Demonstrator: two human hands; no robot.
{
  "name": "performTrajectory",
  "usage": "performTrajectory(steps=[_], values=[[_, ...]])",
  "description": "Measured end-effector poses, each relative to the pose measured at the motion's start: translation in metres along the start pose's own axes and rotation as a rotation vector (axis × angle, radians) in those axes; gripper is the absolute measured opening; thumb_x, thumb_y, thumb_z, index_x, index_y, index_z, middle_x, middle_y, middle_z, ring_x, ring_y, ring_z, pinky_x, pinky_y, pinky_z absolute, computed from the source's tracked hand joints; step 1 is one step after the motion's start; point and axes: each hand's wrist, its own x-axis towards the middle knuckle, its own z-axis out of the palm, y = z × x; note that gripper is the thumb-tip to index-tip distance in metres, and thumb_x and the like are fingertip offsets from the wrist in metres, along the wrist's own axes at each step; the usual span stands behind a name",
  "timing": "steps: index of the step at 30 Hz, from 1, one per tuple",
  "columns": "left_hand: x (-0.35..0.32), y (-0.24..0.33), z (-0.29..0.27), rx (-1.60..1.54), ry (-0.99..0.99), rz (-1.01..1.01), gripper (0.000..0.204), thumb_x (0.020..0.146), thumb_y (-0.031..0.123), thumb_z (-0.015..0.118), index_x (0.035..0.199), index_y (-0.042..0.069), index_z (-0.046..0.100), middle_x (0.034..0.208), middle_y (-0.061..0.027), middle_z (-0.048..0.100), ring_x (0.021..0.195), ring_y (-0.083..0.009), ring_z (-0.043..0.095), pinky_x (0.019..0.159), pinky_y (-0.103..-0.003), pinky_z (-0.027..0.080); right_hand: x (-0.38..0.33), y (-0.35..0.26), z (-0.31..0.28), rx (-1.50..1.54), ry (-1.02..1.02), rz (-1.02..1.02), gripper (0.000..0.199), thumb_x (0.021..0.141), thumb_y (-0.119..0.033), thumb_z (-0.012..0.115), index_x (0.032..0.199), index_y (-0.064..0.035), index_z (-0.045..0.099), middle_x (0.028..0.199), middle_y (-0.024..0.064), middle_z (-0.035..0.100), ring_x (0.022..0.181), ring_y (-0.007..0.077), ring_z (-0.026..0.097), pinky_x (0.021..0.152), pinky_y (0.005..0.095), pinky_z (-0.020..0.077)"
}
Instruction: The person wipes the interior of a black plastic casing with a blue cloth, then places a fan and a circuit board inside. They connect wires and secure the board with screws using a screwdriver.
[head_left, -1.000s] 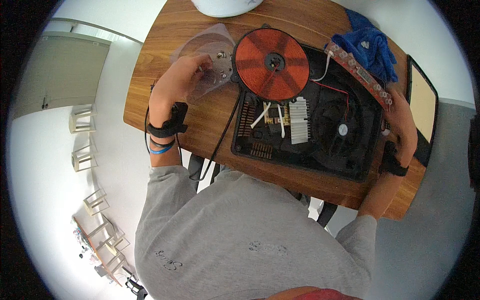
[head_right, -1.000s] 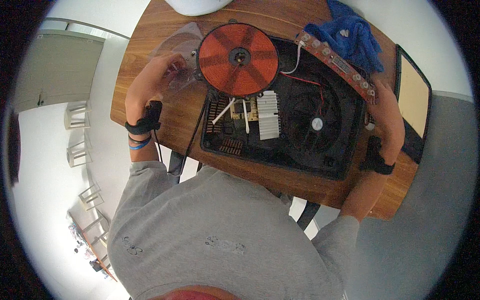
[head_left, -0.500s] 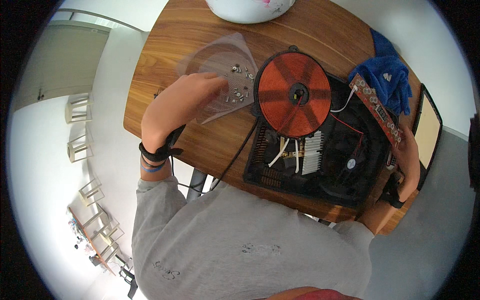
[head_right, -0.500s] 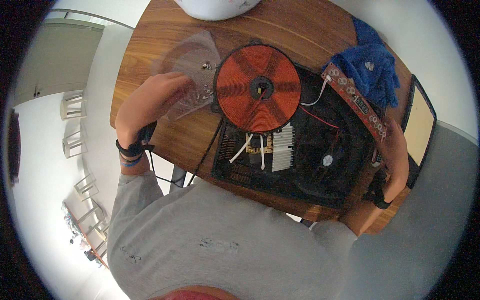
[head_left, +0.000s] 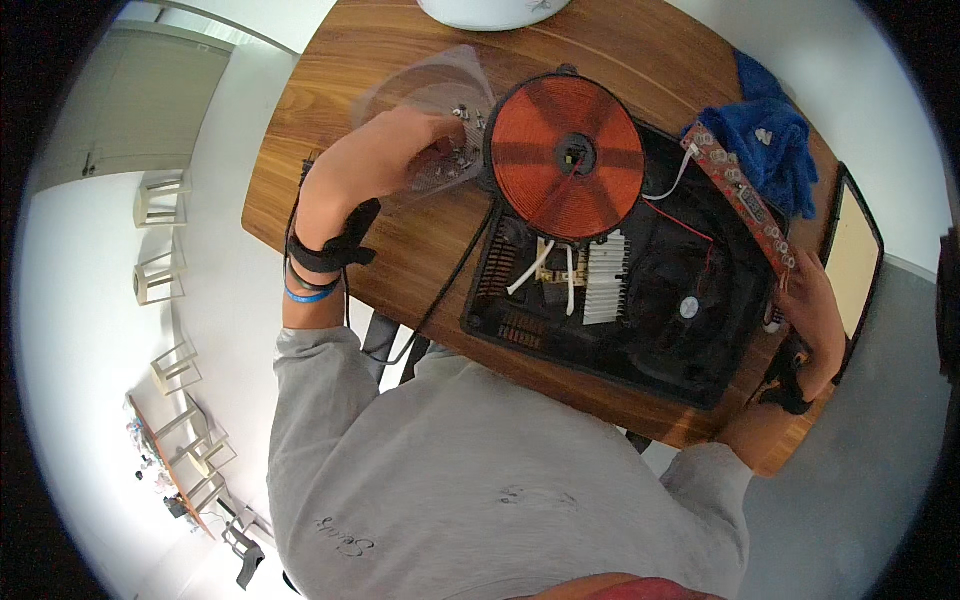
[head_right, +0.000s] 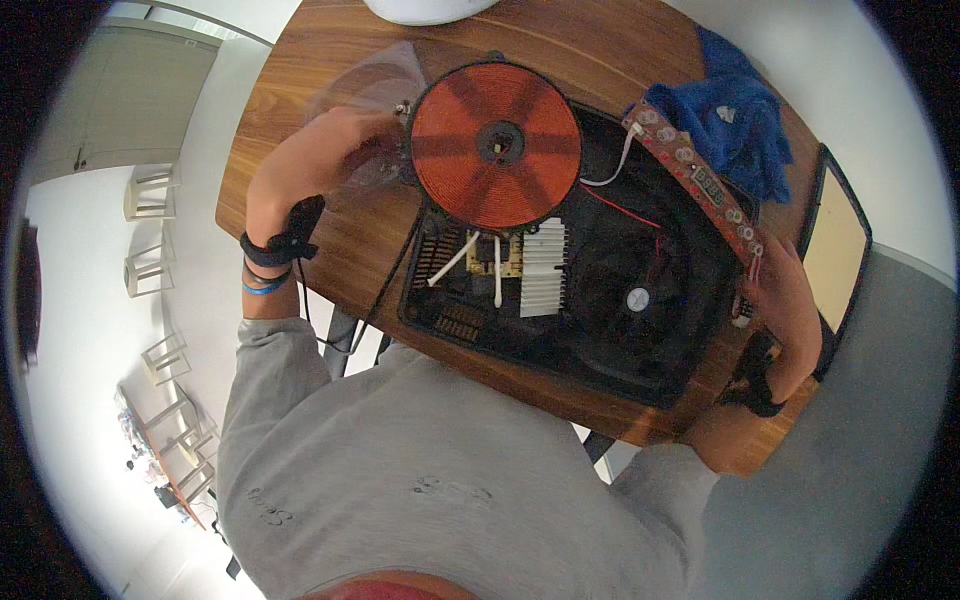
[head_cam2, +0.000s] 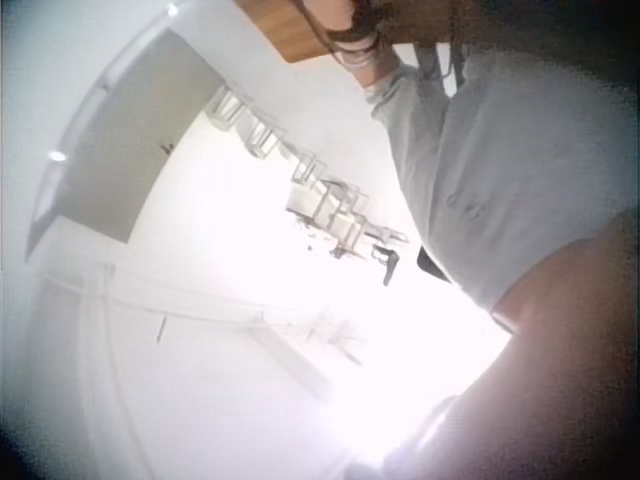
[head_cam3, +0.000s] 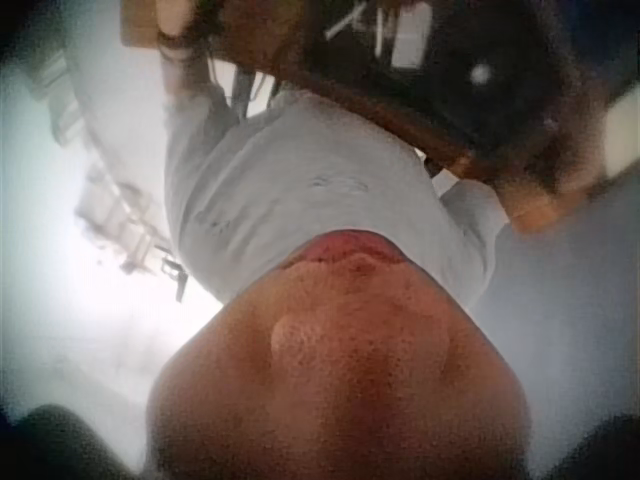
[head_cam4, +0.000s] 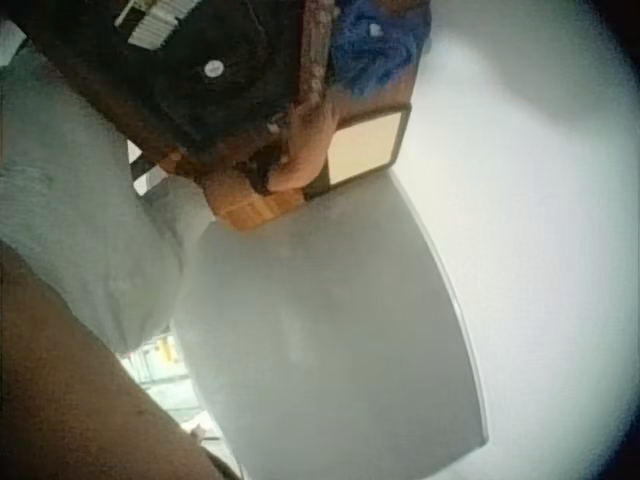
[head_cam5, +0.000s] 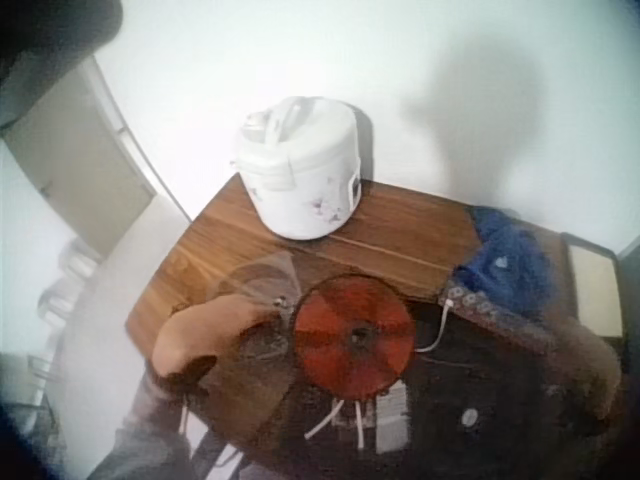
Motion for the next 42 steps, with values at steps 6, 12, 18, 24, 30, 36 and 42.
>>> performTrajectory(steps=[6, 12, 18, 24, 30, 36, 42], values=[[-0.002, -0.017, 0.004, -0.052, 0.049, -0.014, 0.030, 0.094, -0.008, 0.071, 0.122, 0.002, 0.072, 0.113, -0.0210, 0.077, 0.113, -0.0487, 0.070, 0.094, -0.051, 0.057, 0.005, 0.022, 0.004, -0.029, -0.025, 0.018, 0.074, 0.089, 0.005, 0.078, 0.160, -0.0042, 0.059, 0.138, 0.0201, 0.068, 0.133, 0.0380, 0.070, 0.113, 0.0462, 0.0582], [0.002, -0.010, -0.003, 0.153, 0.063, 0.069, 0.050, 0.091, -0.007, 0.072, 0.139, 0.005, 0.072, 0.143, -0.0173, 0.071, 0.131, -0.0428, 0.068, 0.108, -0.047, 0.059, -0.003, -0.017, -0.006, 0.034, -0.011, 0.089, 0.071, 0.087, 0.003, 0.079, 0.155, -0.0038, 0.062, 0.137, 0.0216, 0.068, 0.134, 0.0413, 0.068, 0.114, 0.0466, 0.0560], [0.020, -0.005, -0.002, 0.213, 0.081, 0.157, 0.047, 0.095, -0.006, 0.066, 0.141, 0.004, 0.073, 0.146, -0.0157, 0.069, 0.134, -0.0398, 0.068, 0.111, -0.047, 0.059, -0.010, -0.014, 0.002, 0.048, 0.030, 0.066, 0.069, 0.087, 0.004, 0.078, 0.153, -0.0036, 0.062, 0.140, 0.0195, 0.064, 0.131, 0.0420, 0.068, 0.112, 0.0454, 0.0566], [0.037, -0.023, -0.001, 0.299, 0.011, 0.149, 0.028, 0.097, 0.001, 0.068, 0.124, 0.002, 0.077, 0.128, -0.0160, 0.075, 0.121, -0.0406, 0.074, 0.102, -0.048, 0.062, -0.007, -0.016, 0.006, 0.002, 0.030, 0.052, 0.066, 0.094, 0.009, 0.074, 0.157, 0.0001, 0.058, 0.139, 0.0180, 0.064, 0.129, 0.0327, 0.070, 0.113, 0.0423, 0.0568], [0.047, -0.033, 0.000, 0.370, 0.010, 0.204, 0.018, 0.097, 0.005, 0.069, 0.112, 0.005, 0.080, 0.121, -0.0173, 0.080, 0.113, -0.0395, 0.078, 0.096, -0.048, 0.064, -0.005, 0.018, 0.012, -0.011, -0.001, 0.051, 0.064, 0.101, 0.008, 0.073, 0.162, -0.0011, 0.055, 0.144, 0.0155, 0.065, 0.130, 0.0252, 0.070, 0.112, 0.0402, 0.0573], [0.053, -0.041, 0.012, 0.353, 0.078, 0.204, 0.011, 0.095, 0.009, 0.076, 0.102, 0.004, 0.082, 0.106, -0.0202, 0.082, 0.101, -0.0433, 0.080, 0.086, -0.050, 0.065, -0.007, 0.018, 0.006, 0.000, -0.023, 0.026, 0.066, 0.101, 0.005, 0.076, 0.163, -0.0018, 0.054, 0.148, 0.0129, 0.064, 0.134, 0.0263, 0.070, 0.110, 0.0393, 0.0599], [0.060, -0.027, 0.009, 0.345, -0.027, 0.099, 0.016, 0.096, 0.009, 0.074, 0.109, 0.001, 0.081, 0.111, -0.0242, 0.080, 0.107, -0.0471, 0.076, 0.092, -0.054, 0.063, -0.016, 0.006, 0.004, 0.154, 0.002, 0.049, 0.070, 0.095, 0.003, 0.083, 0.159, -0.0071, 0.059, 0.141, 0.0123, 0.067, 0.134, 0.0286, 0.071, 0.114, 0.0412, 0.0588]])
